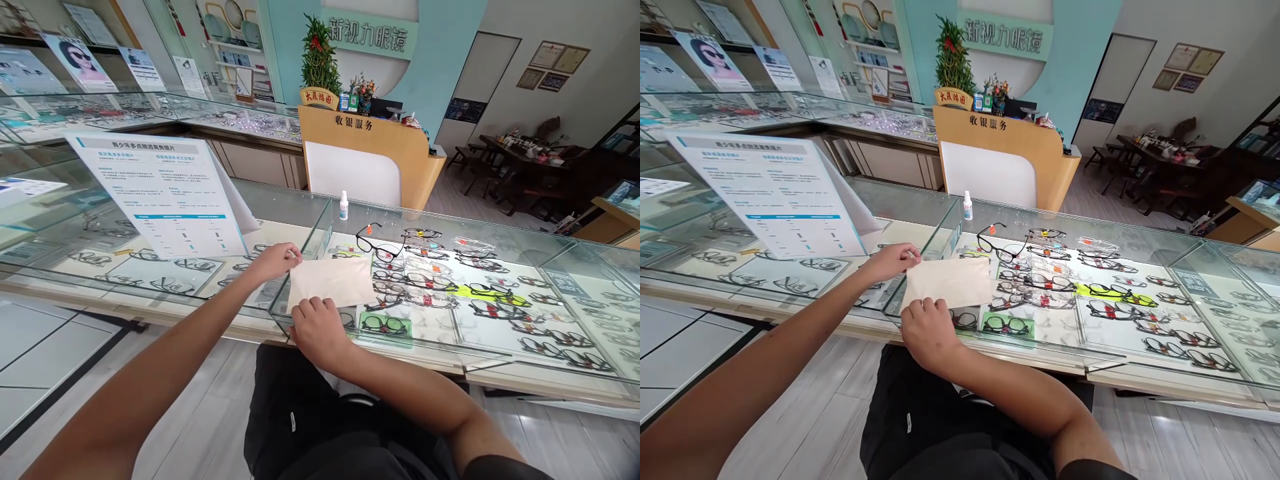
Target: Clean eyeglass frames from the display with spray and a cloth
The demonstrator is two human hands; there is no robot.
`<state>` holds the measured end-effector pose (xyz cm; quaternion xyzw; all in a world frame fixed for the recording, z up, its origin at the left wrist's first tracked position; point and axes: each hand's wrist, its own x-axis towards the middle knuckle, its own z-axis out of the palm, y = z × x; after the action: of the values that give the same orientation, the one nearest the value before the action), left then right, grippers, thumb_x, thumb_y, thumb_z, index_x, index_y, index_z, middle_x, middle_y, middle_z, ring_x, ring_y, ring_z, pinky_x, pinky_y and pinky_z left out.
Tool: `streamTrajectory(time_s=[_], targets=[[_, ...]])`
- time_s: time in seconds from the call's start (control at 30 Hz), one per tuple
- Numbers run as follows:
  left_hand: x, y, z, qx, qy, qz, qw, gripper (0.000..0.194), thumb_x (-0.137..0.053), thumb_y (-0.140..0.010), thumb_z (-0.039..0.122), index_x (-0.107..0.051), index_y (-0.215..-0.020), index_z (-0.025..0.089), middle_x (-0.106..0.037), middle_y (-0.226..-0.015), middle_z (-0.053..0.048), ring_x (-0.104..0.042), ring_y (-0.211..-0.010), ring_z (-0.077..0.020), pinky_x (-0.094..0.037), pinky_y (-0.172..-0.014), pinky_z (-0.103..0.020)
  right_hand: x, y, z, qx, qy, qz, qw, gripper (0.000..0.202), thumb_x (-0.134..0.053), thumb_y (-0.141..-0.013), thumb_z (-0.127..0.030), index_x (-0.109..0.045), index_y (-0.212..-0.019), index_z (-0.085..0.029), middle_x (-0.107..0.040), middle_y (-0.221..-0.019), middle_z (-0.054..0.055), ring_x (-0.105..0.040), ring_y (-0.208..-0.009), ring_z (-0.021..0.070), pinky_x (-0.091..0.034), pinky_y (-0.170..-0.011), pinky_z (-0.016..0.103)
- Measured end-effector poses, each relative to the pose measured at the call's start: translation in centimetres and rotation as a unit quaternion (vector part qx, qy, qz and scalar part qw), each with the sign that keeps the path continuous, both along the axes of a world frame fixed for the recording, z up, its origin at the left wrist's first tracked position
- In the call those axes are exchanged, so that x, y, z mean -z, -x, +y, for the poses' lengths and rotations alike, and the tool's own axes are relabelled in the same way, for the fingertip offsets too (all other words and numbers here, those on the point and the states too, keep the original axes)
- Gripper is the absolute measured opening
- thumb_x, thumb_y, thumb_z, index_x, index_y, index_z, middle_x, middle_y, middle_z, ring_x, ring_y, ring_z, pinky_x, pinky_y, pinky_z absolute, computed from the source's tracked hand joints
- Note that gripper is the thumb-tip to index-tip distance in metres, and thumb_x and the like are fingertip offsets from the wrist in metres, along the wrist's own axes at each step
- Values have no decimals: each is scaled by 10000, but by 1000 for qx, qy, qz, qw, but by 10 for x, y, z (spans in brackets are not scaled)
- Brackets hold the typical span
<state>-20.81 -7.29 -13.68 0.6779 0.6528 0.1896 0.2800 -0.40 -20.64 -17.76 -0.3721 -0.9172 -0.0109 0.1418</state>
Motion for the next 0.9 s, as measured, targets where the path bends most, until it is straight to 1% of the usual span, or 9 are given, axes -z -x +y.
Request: streamTrajectory(time_s=[0.1, 0.17, 0.3, 0.43, 0.5, 0.57, 0.67, 0.77, 0.9], targets=[[-2, 6, -16, -6, 2, 0, 1000, 300, -654, -830, 520, -676, -973, 256, -676, -663, 17, -597, -592, -212, -364, -592, -315, 2, -4, -4, -20, -26, -4, 999, 180, -500, -1093, -154, -677, -1123, -143, -733, -1058, 113, -679, -973, 294, -523, -824, 445], [-1, 12, -26, -14, 4, -6, 1000, 307, -650, -834, 525, -667, -982, 257, -642, -631, 25, -611, -601, -221, -385, -600, -317, 2, -5, -6, -39, -33, -4, 999, 204, -476, -1092, -133, -679, -1091, -157, -733, -1026, 100, -681, -953, 287, -508, -810, 437], [-6, 21, -38, -35, 18, -34, 999, 337, -679, -820, 529, -679, -1015, 254, -654, -658, 24, -642, -650, -223, -429, -626, -316, -4, -6, -9, -46, -24, 22, 998, 198, -503, -1101, -218, -693, -1054, -192, -748, -1050, 87, -685, -960, 281, -473, -786, 418], [-25, 14, -39, -26, 15, -68, 997, 327, -694, -804, 493, -701, -1001, 233, -680, -685, 8, -661, -680, -217, -415, -603, -299, -18, -17, -11, 12, 36, 126, 991, 239, -501, -1110, -325, -698, -1031, -214, -777, -1001, 67, -720, -916, 264, -477, -786, 401], [-36, 4, -34, -22, 13, -80, 996, 317, -696, -790, 464, -705, -998, 225, -683, -688, 8, -659, -673, -209, -416, -590, -293, -25, -26, -12, 48, 103, 216, 970, 172, -534, -1078, -303, -683, -1038, -226, -796, -978, 48, -743, -884, 231, -497, -797, 368], [-45, -11, -27, -12, 5, -80, 997, 304, -684, -780, 428, -707, -1009, 229, -681, -689, 18, -647, -654, -197, -413, -581, -288, -30, -39, -12, 86, 168, 311, 932, 120, -559, -1044, -307, -658, -1048, -240, -805, -966, 34, -758, -857, 207, -514, -785, 334], [-52, -40, -10, 18, -9, -50, 999, 291, -634, -787, 374, -708, -1030, 232, -696, -698, 21, -649, -647, -198, -403, -574, -287, -32, -60, -13, 149, 199, 407, 879, 157, -574, -1006, -358, -627, -1114, -256, -798, -940, 19, -750, -813, 208, -528, -757, 327], [-50, -73, 8, 49, -7, -17, 999, 279, -610, -781, 322, -711, -1023, 225, -746, -735, 0, -679, -677, -216, -419, -587, -294, -27, -82, -12, 194, 195, 437, 857, 220, -568, -988, -367, -610, -1174, -258, -781, -895, 8, -728, -767, 211, -513, -718, 328], [-38, -118, 26, 54, 4, 28, 998, 244, -648, -793, 307, -740, -1004, 227, -793, -765, -23, -714, -698, -229, -436, -613, -305, -18, -106, -7, 239, 208, 428, 847, 198, -548, -994, -371, -606, -1151, -267, -780, -902, 9, -723, -742, 214, -466, -669, 316]])
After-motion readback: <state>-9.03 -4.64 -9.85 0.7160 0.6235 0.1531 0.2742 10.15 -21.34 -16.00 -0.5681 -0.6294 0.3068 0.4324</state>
